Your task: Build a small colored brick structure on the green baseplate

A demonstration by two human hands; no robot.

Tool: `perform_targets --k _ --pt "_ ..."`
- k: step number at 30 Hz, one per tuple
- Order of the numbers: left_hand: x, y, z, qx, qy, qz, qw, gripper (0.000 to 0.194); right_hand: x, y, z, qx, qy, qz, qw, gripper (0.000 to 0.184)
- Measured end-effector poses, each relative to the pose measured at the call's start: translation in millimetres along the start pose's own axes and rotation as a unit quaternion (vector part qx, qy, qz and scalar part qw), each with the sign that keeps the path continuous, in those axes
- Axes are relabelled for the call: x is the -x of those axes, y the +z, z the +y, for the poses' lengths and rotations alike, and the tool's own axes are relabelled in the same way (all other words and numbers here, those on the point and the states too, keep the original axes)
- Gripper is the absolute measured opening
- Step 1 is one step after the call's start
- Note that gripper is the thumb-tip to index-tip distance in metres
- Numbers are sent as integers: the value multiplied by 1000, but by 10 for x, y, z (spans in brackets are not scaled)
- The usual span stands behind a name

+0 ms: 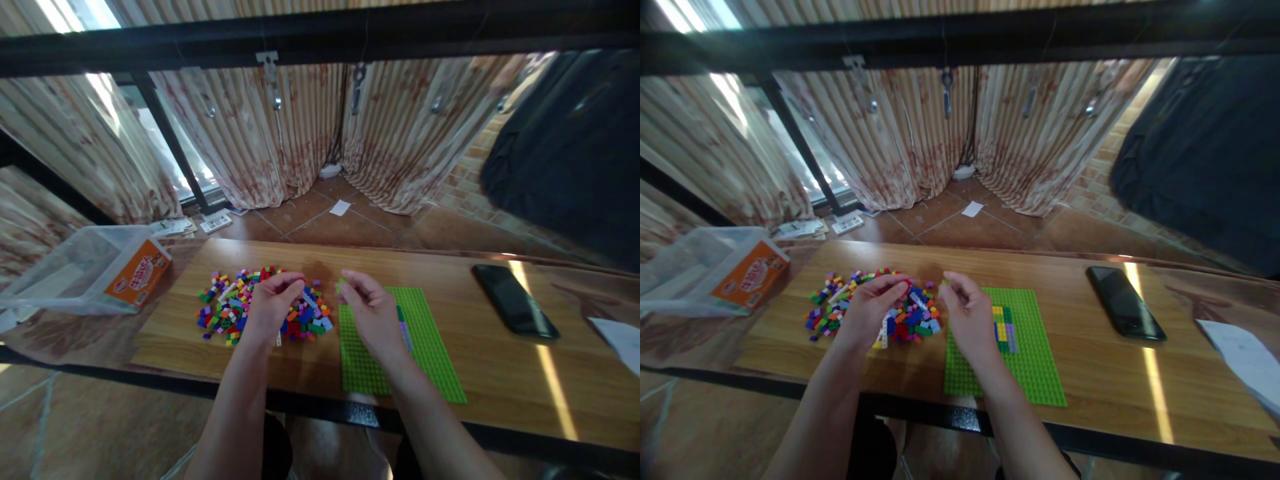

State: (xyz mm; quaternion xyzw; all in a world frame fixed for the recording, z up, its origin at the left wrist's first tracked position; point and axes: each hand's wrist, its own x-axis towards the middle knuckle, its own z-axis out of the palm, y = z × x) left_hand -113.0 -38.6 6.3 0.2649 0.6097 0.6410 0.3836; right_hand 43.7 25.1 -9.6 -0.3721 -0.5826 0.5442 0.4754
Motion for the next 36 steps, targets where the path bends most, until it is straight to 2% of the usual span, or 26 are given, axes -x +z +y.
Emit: perform_targets --k 2,5,8,11,14,21,24,27,29,36 --pt "-79 -171 -29 -122 69 42 989 21 -30 -23 13 -19 24 27 999 34" --pt "-138 -406 -33 -295 114 64 947 19 -54 -60 16 -17 50 34 998 34" --pt "-126 -526 6 -424 104 74 896 20 -64 -81 42 -1 73 18 997 33" --pt "-107 -550 35 -499 79 76 859 22 -71 -88 103 28 76 11 997 33" --pt "-110 -553 33 -525 73 68 845 25 -72 -95 153 62 62 6 996 32" --pt "-85 -574 56 -496 63 52 864 31 -27 -98 108 178 -5 -53 983 30" --pt "-49 -530 69 -493 103 -8 864 30 -7 -83 91 245 -24 -85 965 28" --pt "-25 -450 51 -500 165 -72 847 25 0 -78 109 274 -34 -97 956 25" --pt "-22 -401 22 -509 185 -93 835 23 -3 -84 129 275 -36 -95 956 22" --pt "-48 -381 -61 -549 202 -63 808 28 -8 -96 129 255 -29 -82 963 18"
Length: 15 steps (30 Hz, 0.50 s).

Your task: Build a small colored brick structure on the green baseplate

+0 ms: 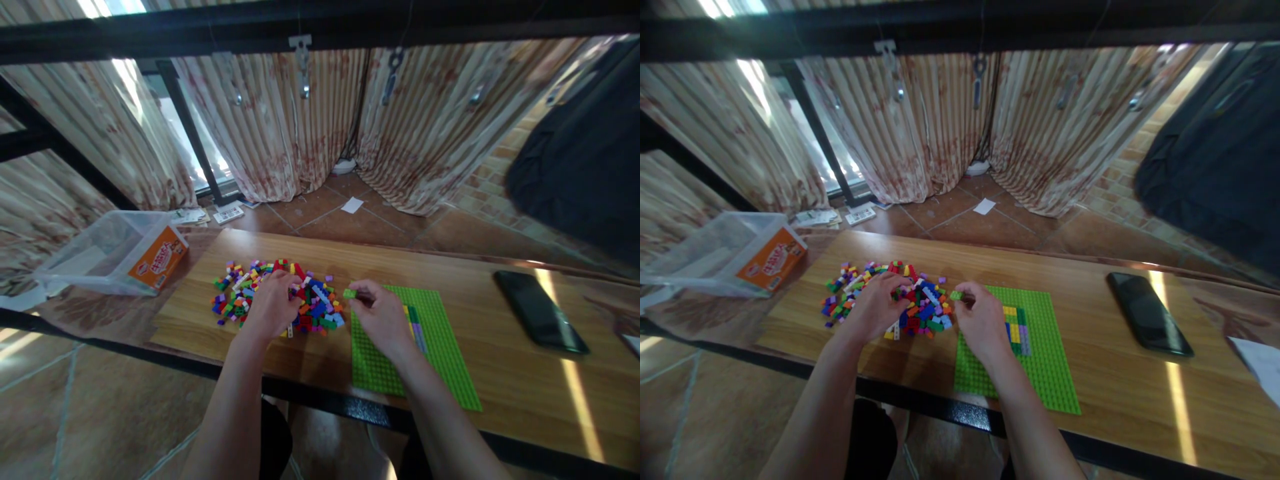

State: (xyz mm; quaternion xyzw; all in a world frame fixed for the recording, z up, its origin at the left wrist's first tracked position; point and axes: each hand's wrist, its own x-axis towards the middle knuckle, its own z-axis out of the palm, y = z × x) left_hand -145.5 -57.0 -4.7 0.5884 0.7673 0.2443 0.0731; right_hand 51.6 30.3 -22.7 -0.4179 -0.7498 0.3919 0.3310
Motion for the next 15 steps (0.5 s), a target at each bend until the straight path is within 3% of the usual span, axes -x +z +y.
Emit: perform_targets --k 5,15 --pt "3 -21 -35 -39 -42 5 998 27 -5 1 -21 -13 5 -5 1000 19" --pt "5 -84 -92 -17 -37 15 999 35 -15 -28 -13 -55 15 21 998 19"
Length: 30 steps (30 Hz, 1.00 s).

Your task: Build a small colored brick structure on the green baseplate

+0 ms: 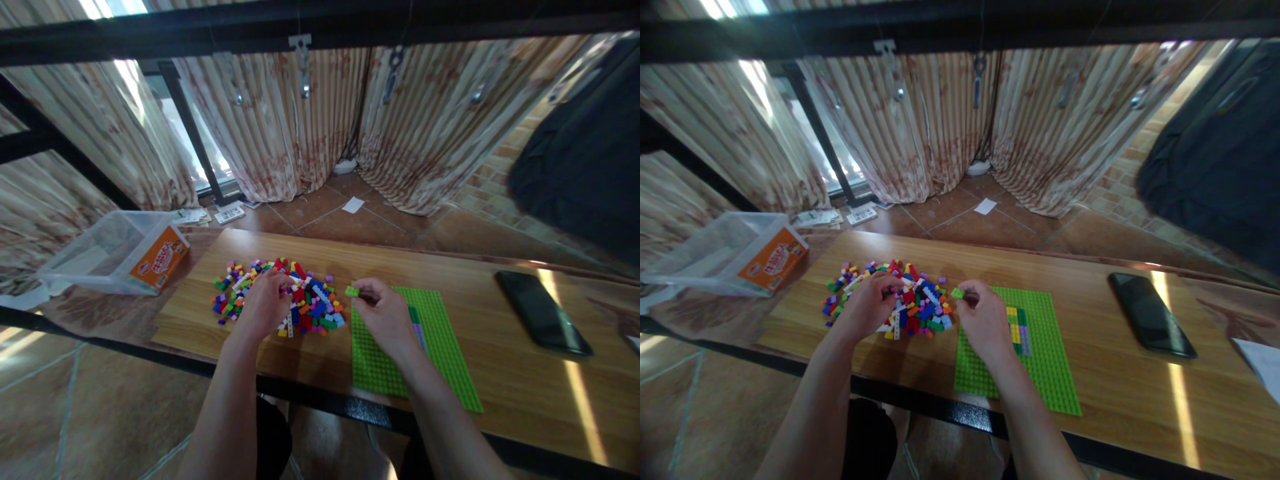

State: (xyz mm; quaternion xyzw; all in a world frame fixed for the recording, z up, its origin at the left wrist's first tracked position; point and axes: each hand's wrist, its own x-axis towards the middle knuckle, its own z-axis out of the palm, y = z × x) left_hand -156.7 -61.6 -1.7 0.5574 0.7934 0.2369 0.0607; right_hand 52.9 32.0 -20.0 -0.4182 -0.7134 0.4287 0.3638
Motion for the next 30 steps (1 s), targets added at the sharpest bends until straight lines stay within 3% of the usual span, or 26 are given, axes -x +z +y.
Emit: perform_targets --k 6,8,10,13,17,21,26,30 --pt "-10 -122 -159 1 -113 77 991 28 -12 -16 -8 -30 26 3 999 19" --pt "-6 -136 -166 23 -125 94 987 22 -27 -48 7 -29 28 12 999 21" --pt "1 -111 -105 57 -86 83 991 18 -47 -97 32 -37 35 21 998 23" --pt "29 -11 111 93 36 33 994 17 -84 -188 69 -59 70 34 995 31" --pt "109 163 444 75 143 -9 987 34 -123 -282 87 -69 94 50 992 39" --pt "191 332 610 18 184 -46 982 47 -143 -305 92 -78 98 54 991 41" --pt "201 530 627 -43 193 -46 979 11 -158 -298 94 -69 94 62 991 39" --pt "184 583 589 -59 187 -26 980 15 -157 -314 89 -74 88 70 991 35"
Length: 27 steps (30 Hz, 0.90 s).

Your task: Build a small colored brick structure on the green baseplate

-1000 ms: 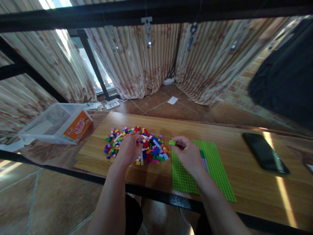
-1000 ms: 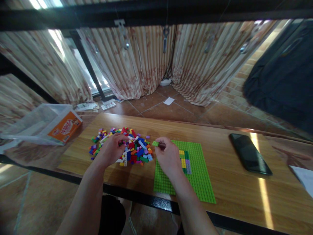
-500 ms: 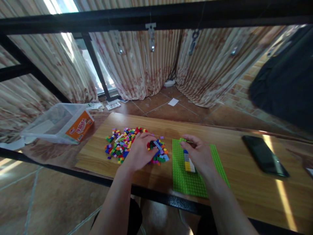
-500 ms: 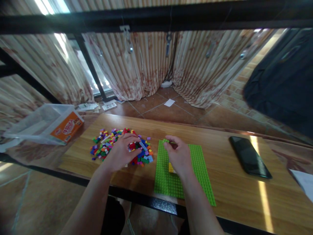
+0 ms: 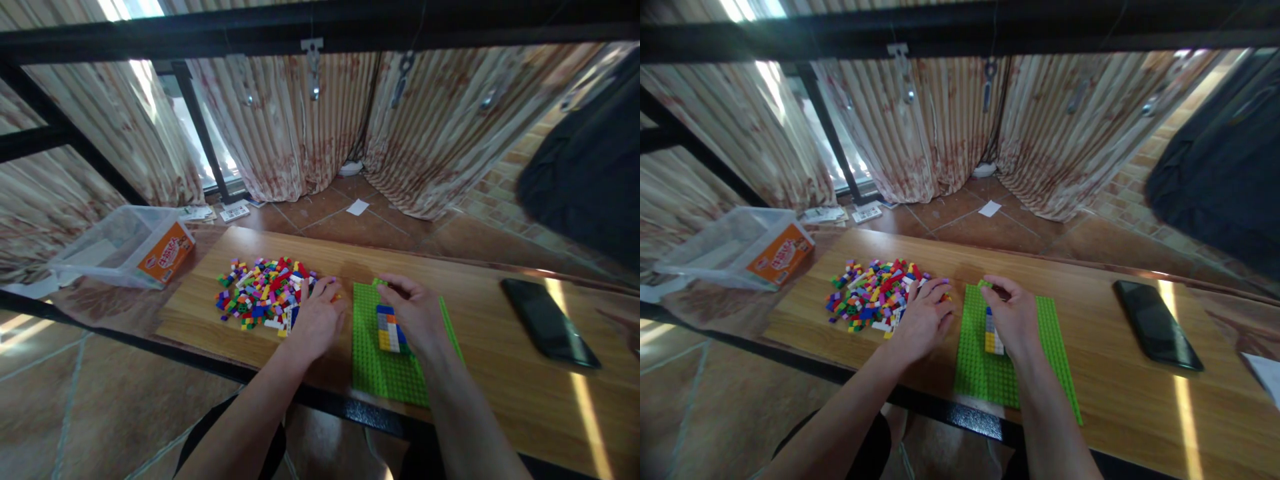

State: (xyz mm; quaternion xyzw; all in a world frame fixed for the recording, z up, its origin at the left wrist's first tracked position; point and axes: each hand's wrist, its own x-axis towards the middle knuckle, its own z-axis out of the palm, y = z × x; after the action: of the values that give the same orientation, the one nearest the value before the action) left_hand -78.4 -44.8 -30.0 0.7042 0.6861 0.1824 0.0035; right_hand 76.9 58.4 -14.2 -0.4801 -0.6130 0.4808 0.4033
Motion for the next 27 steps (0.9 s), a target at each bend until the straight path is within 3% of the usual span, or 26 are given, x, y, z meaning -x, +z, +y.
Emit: perform_targets --k 8,15,22,27 --pt "93 -51 -181 -19 -22 27 999 22 21 -18 -13 -49 14 -8 999 36" --pt "144 -93 -262 21 8 66 998 19 3 -33 -18 -71 37 -34 996 46" --pt "64 -128 -131 86 15 167 982 18 -40 -130 70 10 -22 -74 997 36" --pt "-2 -35 97 202 12 150 968 20 -134 -372 106 54 -67 -42 995 32"
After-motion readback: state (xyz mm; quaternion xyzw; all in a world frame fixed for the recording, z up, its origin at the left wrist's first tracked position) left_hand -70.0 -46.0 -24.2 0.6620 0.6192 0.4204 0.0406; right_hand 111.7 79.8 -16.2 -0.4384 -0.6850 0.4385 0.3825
